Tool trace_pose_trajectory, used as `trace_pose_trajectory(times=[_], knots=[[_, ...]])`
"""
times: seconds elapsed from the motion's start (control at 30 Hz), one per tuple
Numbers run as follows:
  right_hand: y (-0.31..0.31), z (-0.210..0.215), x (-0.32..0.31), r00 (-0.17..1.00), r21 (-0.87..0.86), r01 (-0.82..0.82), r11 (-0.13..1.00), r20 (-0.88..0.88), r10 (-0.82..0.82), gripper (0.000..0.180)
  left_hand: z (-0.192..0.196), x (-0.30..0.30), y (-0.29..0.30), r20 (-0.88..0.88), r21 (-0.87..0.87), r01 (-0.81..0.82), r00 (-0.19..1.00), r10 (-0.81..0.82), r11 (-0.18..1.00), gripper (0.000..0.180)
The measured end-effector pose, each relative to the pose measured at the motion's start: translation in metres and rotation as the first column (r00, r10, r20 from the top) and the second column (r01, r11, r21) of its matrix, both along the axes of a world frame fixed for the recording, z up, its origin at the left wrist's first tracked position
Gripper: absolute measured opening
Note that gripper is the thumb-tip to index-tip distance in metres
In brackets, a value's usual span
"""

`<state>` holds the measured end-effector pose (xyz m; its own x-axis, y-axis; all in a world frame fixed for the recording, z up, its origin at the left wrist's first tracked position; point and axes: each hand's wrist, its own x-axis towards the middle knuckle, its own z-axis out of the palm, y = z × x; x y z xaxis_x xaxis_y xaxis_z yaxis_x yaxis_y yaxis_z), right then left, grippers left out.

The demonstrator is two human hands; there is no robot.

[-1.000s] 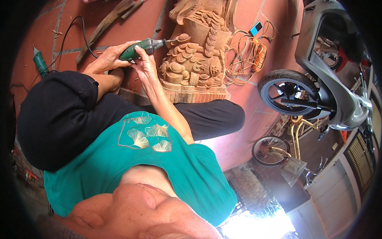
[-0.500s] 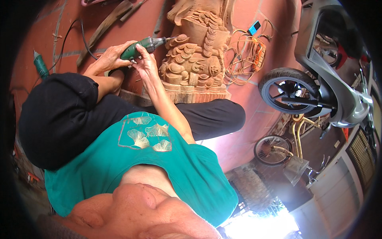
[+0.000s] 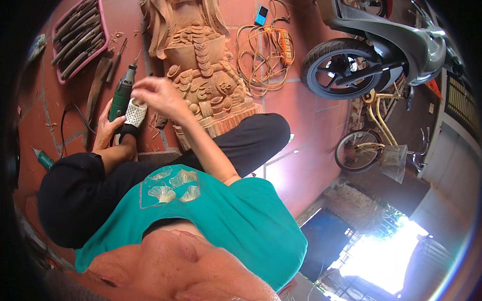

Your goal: The person carves a wooden sculpture while sitting on the floor. They use a small chisel to refine details and later switch to a rotary power tool to shape and smooth the surface of the sculpture.

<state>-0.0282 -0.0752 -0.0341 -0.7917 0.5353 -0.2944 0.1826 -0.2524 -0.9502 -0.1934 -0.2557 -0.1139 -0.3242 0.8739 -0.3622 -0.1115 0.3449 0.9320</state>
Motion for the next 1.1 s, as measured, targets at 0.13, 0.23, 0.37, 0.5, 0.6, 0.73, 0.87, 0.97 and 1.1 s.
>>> trace_pose_trajectory(times=[0.13,0.23,0.37,0.5,0.6,0.73,0.87,0.97,1.1], knots=[[0.113,0.051,0.014,0.928,0.248,0.363,0.898,-0.184,-0.324,0.028,0.021,-0.001,0.002,0.051,-0.014,-0.026,0.998,0.027,1.000,0.065],[0.210,0.035,0.053,0.613,0.062,0.773,0.632,-0.328,-0.718,0.023,0.028,0.000,0.006,0.084,-0.061,0.005,0.996,0.000,0.998,0.065],[0.310,-0.027,0.113,0.523,-0.009,0.848,0.530,-0.154,-0.839,0.034,0.022,-0.004,0.006,0.086,-0.074,0.006,0.996,0.000,0.997,0.065],[0.364,-0.087,0.162,0.551,0.186,0.811,0.554,0.074,-0.831,0.040,0.033,-0.005,0.007,0.164,-0.141,-0.017,0.986,0.041,0.990,0.065],[0.394,-0.118,0.160,0.521,0.294,0.790,0.538,0.140,-0.842,0.042,0.038,-0.006,0.008,0.167,-0.174,-0.047,0.983,0.076,0.984,0.066],[0.459,-0.192,0.201,0.487,0.779,0.406,0.479,0.259,-0.834,0.050,0.036,-0.009,0.027,0.193,-0.222,-0.031,0.978,0.076,0.974,0.067],[0.465,-0.189,0.157,0.434,0.907,0.136,0.400,0.308,-0.846,0.068,0.042,-0.010,0.034,0.151,-0.268,-0.087,0.980,0.131,0.960,0.069],[0.482,-0.194,0.163,0.324,0.833,-0.093,0.546,0.544,-0.774,0.072,0.037,-0.018,0.046,0.135,-0.308,-0.061,0.985,0.107,0.949,0.071],[0.501,-0.211,0.148,0.153,0.780,-0.201,0.593,0.623,-0.767,0.088,0.047,-0.014,0.058,0.136,-0.346,-0.110,0.977,0.166,0.932,0.071]])
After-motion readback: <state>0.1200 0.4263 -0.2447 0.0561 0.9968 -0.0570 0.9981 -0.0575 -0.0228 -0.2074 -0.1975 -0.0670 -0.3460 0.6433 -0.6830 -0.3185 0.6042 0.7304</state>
